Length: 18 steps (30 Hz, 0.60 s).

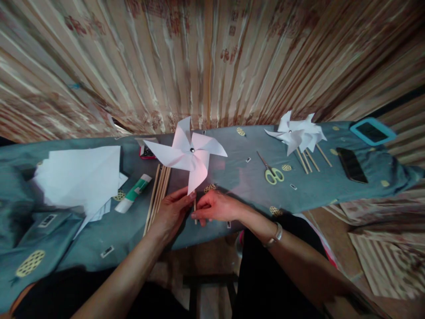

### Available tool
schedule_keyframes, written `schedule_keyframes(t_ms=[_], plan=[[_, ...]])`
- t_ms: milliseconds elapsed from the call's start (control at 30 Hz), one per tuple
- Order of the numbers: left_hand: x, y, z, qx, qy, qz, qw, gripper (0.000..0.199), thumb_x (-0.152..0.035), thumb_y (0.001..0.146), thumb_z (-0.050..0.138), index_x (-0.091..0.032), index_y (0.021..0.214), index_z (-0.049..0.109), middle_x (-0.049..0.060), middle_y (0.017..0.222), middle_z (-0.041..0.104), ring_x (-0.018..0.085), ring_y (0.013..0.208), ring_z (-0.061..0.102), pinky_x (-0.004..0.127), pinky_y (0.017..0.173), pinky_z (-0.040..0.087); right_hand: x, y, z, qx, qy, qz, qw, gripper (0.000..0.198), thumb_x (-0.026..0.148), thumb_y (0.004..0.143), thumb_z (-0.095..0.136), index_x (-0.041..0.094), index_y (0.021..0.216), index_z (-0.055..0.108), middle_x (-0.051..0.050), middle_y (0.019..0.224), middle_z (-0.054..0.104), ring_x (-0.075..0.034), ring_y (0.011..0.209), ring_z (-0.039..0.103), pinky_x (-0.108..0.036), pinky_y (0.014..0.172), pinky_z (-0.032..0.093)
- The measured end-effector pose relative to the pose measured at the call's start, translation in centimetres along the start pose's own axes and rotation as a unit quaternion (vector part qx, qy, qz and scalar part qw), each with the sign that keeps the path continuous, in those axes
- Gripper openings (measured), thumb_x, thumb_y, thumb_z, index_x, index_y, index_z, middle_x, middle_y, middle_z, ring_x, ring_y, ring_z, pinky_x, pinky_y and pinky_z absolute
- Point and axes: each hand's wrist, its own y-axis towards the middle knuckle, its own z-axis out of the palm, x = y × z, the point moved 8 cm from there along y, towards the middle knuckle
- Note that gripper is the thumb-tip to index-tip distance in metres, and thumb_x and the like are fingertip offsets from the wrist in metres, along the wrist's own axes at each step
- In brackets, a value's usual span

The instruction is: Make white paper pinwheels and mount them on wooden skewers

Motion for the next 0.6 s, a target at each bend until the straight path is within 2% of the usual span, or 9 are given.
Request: schedule_keyframes(t_ms=[167,233,300,367,433,500,533,600], plan=[[0.3,-0.2,-0.3,-0.033,0.026,-0.002,0.999,0.04,-0.028,0.037,0.093,-0.015,0.072,0.078,0.004,0.064,0.071,0.011,0.061,0.061,0.02,0.059,0.048,0.6,-0.6,-0.9,0.007,-0.018,-0.014,1.0,0.037,0.048,0.08,0.065,0.013,0.07,0.069,-0.002,0.062,0.068,-0.007,0.051,0.054,-0.018,0.048,0.041],[0.3,-0.2,-0.5,-0.048,0.035,0.003,0.998,0.04,-0.028,0.037,0.092,-0.015,0.071,0.078,0.003,0.065,0.071,0.009,0.059,0.058,0.019,0.059,0.046,1.1,-2.0,-2.5,0.014,-0.029,-0.016,0.999,0.034,0.047,0.078,0.068,0.013,0.073,0.071,-0.002,0.062,0.069,-0.007,0.05,0.054,-0.018,0.047,0.04],[0.2,-0.2,-0.7,-0.055,0.046,0.007,0.997,0.039,-0.027,0.038,0.092,-0.015,0.072,0.078,0.003,0.066,0.071,0.008,0.058,0.056,0.019,0.059,0.045,1.9,-3.9,-5.4,-0.017,0.023,-0.037,0.999,0.031,0.044,0.079,0.067,0.014,0.076,0.073,-0.001,0.063,0.069,-0.005,0.049,0.051,-0.017,0.046,0.039],[0.3,-0.2,-0.8,-0.052,0.067,0.004,0.996,0.039,-0.028,0.039,0.091,-0.015,0.074,0.078,0.003,0.068,0.072,0.008,0.058,0.055,0.02,0.06,0.044,2.5,-5.9,-9.7,-0.137,0.1,-0.08,0.982,0.027,0.043,0.077,0.07,0.017,0.08,0.074,0.001,0.06,0.068,-0.005,0.048,0.05,-0.017,0.046,0.038],[0.3,-0.2,-0.9,-0.048,0.094,0.002,0.994,0.038,-0.029,0.04,0.091,-0.015,0.074,0.078,0.004,0.069,0.072,0.009,0.058,0.055,0.021,0.06,0.044,2.6,-8.1,-14.1,-0.3,0.16,-0.139,0.93,0.023,0.042,0.074,0.074,0.02,0.081,0.074,0.002,0.064,0.069,-0.005,0.052,0.053,-0.017,0.049,0.041],[0.3,-0.1,-0.8,-0.039,0.12,0.004,0.992,0.039,-0.031,0.041,0.091,-0.016,0.074,0.078,0.004,0.069,0.073,0.01,0.059,0.055,0.022,0.06,0.044,2.2,-9.5,-16.7,-0.419,0.179,-0.181,0.872,0.025,0.041,0.067,0.079,0.023,0.083,0.074,0.002,0.074,0.072,-0.006,0.059,0.058,-0.019,0.056,0.047],[0.4,-0.1,-0.7,-0.031,0.131,0.004,0.991,0.039,-0.031,0.041,0.091,-0.017,0.074,0.078,0.004,0.071,0.073,0.011,0.059,0.056,0.022,0.06,0.045,2.0,-9.7,-17.3,-0.452,0.176,-0.191,0.853,0.027,0.042,0.065,0.08,0.024,0.084,0.074,0.001,0.08,0.073,-0.007,0.065,0.06,-0.02,0.062,0.049],[0.5,-0.1,-0.6,-0.014,0.15,0.0,0.989,0.038,-0.033,0.043,0.091,-0.017,0.075,0.078,0.005,0.073,0.074,0.012,0.061,0.058,0.022,0.061,0.045,1.7,-9.1,-17.7,-0.467,0.167,-0.189,0.848,0.03,0.044,0.065,0.08,0.024,0.087,0.074,0.0,0.089,0.074,-0.01,0.077,0.064,-0.025,0.074,0.052]])
